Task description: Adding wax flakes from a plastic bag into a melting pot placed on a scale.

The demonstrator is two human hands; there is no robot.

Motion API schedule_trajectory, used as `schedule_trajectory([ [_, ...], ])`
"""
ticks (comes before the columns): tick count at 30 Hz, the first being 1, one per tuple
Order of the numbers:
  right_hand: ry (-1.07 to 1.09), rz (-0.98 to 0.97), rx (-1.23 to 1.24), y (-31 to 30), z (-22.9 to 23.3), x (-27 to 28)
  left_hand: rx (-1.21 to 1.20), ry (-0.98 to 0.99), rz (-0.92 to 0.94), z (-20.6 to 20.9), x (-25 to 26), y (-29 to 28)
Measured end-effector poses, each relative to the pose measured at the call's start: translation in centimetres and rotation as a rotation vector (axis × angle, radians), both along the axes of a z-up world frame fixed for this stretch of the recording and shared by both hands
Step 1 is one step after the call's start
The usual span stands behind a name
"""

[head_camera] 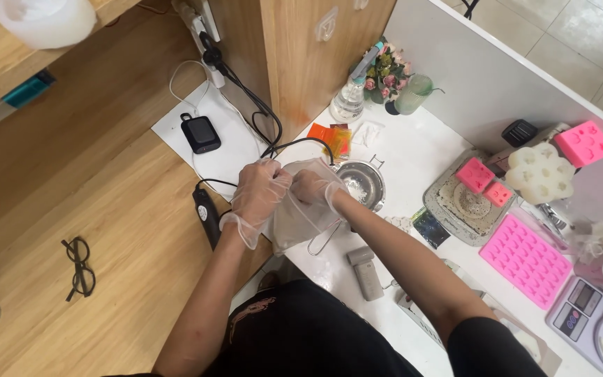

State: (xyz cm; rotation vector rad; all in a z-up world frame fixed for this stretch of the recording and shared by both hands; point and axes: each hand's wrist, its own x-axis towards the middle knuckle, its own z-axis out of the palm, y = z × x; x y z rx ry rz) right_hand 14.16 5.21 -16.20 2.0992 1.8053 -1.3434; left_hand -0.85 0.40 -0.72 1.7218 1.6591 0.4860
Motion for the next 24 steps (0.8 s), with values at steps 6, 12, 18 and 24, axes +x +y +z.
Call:
schedule_trajectory([
  [6, 0.184, -0.15, 0.096, -1.2, 10.5, 0.5, 0.011, 0.048, -0.034, 2.6, -0.2, -1.1],
  [12, 0.357, -0.307, 0.192, -2.2, 11.9, 3.2, -0.066, 0.102, -0.05, 2.2, 0.1, -0.5],
  [18, 0.499, -0.486, 0.202, -3.3, 14.1, 5.6, -0.07, 0.143, -0.049, 2.3, -0.4, -0.1],
  [24, 0.618, -0.728, 0.271, -3.0, 13.6, 9.7, -0.094, 0.133, -0.069, 2.2, -0.4, 0.0],
])
